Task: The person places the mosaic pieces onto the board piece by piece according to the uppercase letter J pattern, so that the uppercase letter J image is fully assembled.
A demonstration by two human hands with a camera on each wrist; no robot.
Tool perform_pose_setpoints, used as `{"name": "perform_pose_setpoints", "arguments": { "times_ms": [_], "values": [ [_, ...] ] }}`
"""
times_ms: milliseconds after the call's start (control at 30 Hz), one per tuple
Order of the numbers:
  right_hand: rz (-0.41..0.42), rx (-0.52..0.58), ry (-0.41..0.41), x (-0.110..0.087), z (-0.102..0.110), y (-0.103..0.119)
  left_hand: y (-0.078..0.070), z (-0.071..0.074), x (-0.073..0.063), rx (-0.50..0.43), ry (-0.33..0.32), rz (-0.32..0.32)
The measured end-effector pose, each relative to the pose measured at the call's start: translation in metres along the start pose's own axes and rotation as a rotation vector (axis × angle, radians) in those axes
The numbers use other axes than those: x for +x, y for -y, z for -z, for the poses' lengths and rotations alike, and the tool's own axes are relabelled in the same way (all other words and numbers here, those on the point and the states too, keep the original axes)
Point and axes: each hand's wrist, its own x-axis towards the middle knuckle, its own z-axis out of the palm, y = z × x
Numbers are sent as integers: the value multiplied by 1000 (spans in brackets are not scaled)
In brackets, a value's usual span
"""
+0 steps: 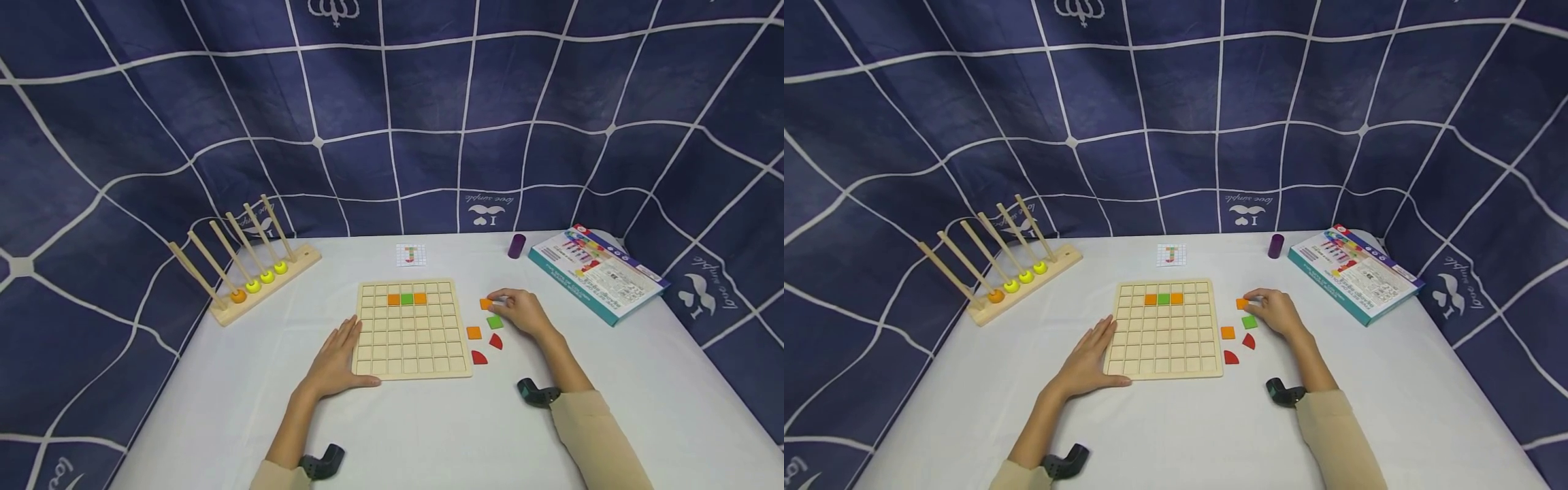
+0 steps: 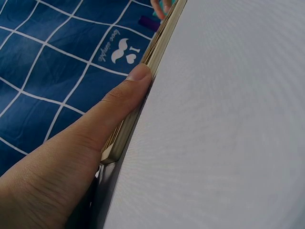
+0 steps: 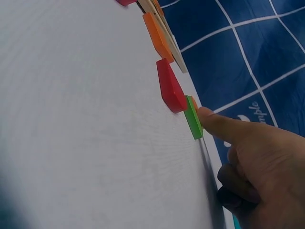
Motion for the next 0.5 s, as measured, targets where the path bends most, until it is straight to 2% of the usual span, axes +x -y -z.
{"name": "perform_pose_setpoints", "arguments": {
  "times_ms": [167,233,367,500],
  "values": [
    [-40,-24,12,0,0,-1,1,-1,1,-3,33,26],
    [-33,-35,7,0,-1,-1,1,-1,1,-6,30,27],
    [-7,-45,-37,0,-5,3,1,0,0,-11,8,20],
    [23,-44,-93,1,-14,17,1,-1,0,-14,4,18]
  ]
}}
